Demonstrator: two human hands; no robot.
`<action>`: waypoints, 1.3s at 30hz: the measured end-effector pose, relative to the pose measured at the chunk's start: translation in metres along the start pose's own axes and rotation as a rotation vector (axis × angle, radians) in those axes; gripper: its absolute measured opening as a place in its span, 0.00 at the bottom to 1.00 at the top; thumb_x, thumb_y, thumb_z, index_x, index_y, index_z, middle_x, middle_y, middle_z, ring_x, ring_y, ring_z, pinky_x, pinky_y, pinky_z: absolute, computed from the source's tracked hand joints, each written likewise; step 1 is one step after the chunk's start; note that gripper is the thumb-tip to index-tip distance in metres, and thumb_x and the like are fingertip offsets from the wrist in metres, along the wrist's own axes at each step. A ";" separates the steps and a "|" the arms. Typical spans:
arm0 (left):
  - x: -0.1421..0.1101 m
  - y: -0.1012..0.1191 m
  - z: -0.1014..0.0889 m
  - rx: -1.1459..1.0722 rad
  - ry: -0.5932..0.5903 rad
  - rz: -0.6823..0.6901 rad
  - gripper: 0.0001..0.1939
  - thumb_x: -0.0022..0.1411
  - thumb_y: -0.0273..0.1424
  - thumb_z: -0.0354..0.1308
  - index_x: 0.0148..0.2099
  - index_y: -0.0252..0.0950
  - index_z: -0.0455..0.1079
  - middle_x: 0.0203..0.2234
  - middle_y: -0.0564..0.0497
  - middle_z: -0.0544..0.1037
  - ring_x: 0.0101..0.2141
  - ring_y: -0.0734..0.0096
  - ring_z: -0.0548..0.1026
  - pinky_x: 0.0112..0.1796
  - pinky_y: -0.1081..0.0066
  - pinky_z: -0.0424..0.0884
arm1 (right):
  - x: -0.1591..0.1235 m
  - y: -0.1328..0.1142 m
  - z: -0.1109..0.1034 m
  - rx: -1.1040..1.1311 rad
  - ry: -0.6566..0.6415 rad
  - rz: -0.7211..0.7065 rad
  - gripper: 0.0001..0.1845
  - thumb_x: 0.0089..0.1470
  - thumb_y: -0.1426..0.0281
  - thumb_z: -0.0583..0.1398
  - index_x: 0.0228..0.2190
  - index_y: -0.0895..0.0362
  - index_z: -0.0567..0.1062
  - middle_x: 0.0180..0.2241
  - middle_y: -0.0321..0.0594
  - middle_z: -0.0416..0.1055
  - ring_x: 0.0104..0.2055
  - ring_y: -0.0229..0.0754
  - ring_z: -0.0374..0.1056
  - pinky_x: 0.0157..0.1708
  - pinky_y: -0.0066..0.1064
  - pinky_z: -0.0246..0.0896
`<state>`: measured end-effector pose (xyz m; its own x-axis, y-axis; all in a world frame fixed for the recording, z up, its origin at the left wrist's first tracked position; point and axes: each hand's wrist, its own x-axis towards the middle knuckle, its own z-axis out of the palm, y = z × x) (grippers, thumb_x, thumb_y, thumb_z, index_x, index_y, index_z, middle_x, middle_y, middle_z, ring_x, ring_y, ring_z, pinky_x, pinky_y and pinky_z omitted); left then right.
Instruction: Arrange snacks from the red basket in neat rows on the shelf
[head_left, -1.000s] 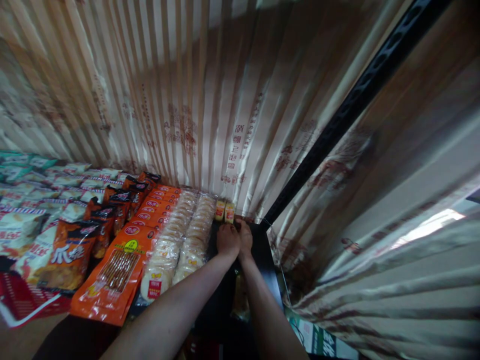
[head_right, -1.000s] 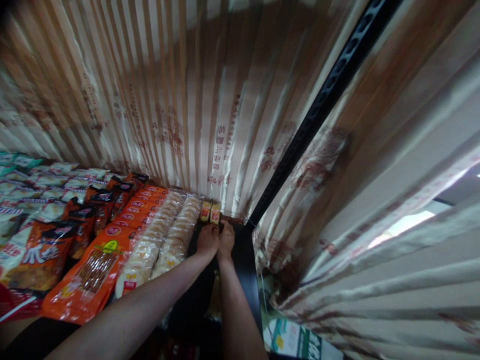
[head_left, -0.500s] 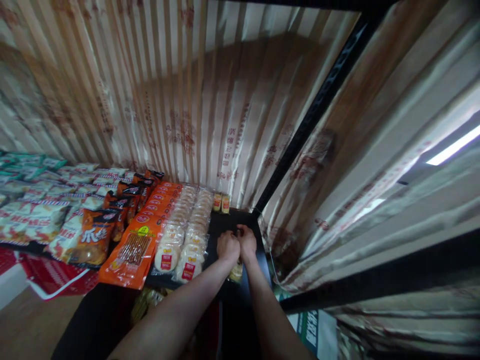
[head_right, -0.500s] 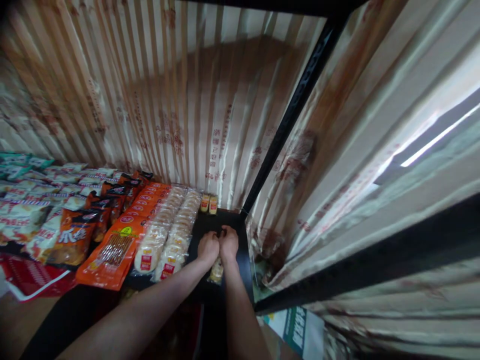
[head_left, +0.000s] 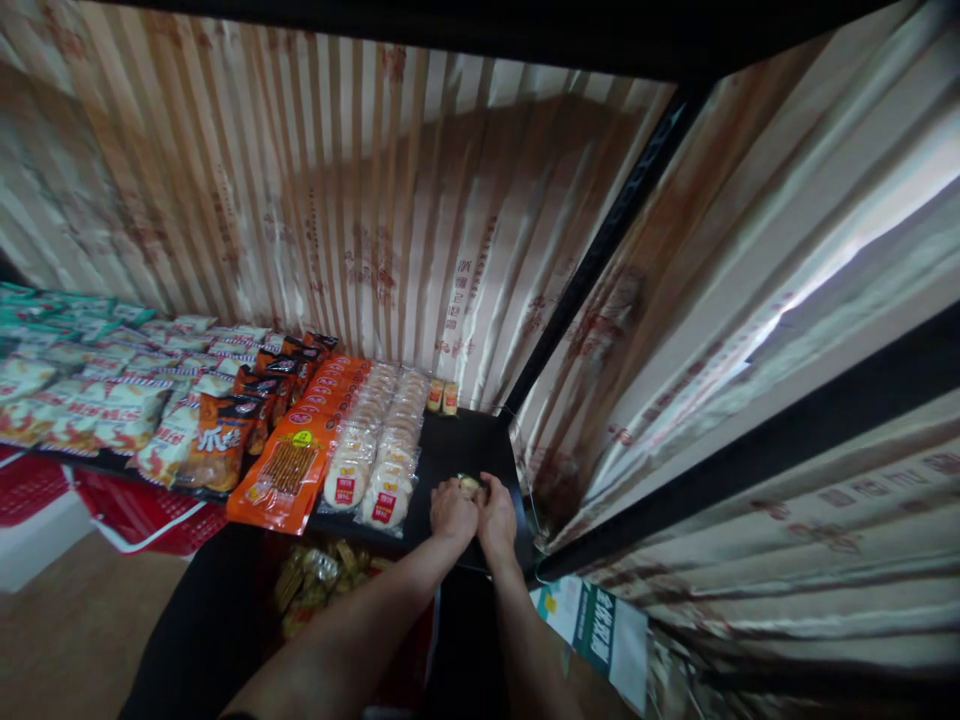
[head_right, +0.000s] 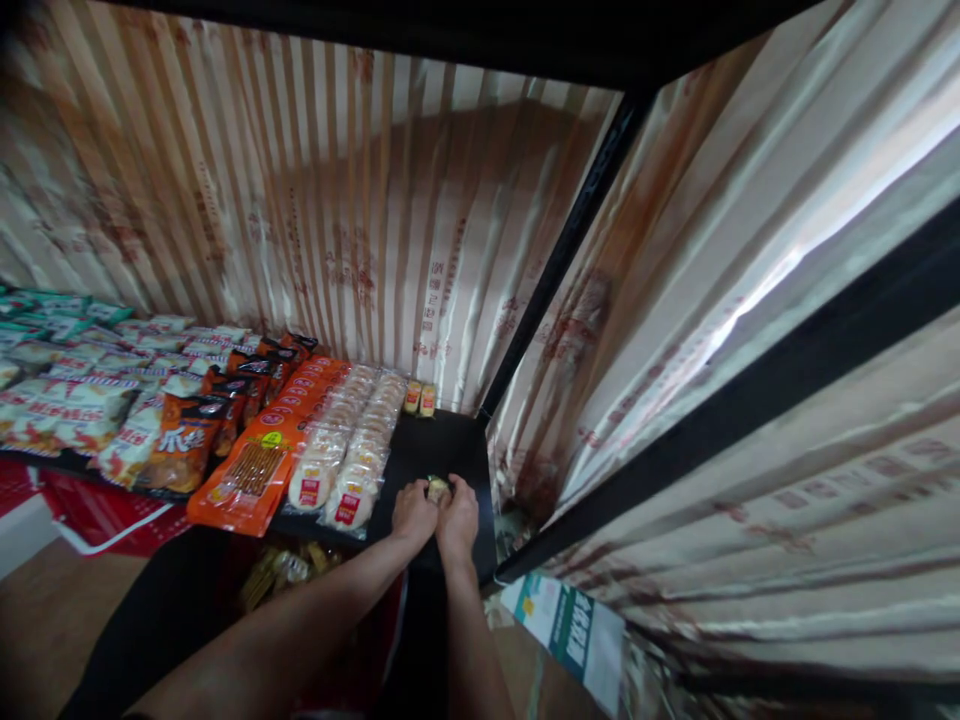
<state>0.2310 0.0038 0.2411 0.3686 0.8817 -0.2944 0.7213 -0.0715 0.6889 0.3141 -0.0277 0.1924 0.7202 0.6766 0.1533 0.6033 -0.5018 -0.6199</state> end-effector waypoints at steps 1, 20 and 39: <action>-0.001 -0.002 0.001 0.001 -0.003 0.001 0.19 0.62 0.36 0.47 0.50 0.32 0.68 0.48 0.40 0.74 0.51 0.61 0.68 0.50 0.68 0.61 | -0.003 0.000 0.000 0.013 -0.015 0.010 0.20 0.51 0.73 0.50 0.44 0.64 0.71 0.42 0.52 0.72 0.42 0.46 0.70 0.45 0.34 0.62; -0.011 -0.030 0.006 -0.242 0.015 -0.040 0.15 0.62 0.35 0.49 0.47 0.35 0.70 0.45 0.44 0.76 0.46 0.65 0.73 0.43 0.72 0.65 | -0.030 0.001 0.007 0.314 0.019 0.089 0.18 0.45 0.64 0.55 0.37 0.58 0.75 0.35 0.45 0.76 0.36 0.45 0.72 0.37 0.32 0.64; -0.007 -0.014 -0.003 -0.305 -0.039 -0.094 0.18 0.63 0.40 0.47 0.46 0.33 0.69 0.45 0.42 0.76 0.46 0.62 0.74 0.40 0.72 0.66 | -0.019 -0.028 -0.017 0.428 0.001 0.086 0.19 0.45 0.61 0.51 0.32 0.57 0.76 0.32 0.44 0.77 0.35 0.46 0.73 0.37 0.34 0.65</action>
<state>0.2164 0.0001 0.2356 0.3348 0.8590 -0.3872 0.5465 0.1577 0.8225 0.2895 -0.0357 0.2202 0.7620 0.6416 0.0879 0.3453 -0.2877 -0.8933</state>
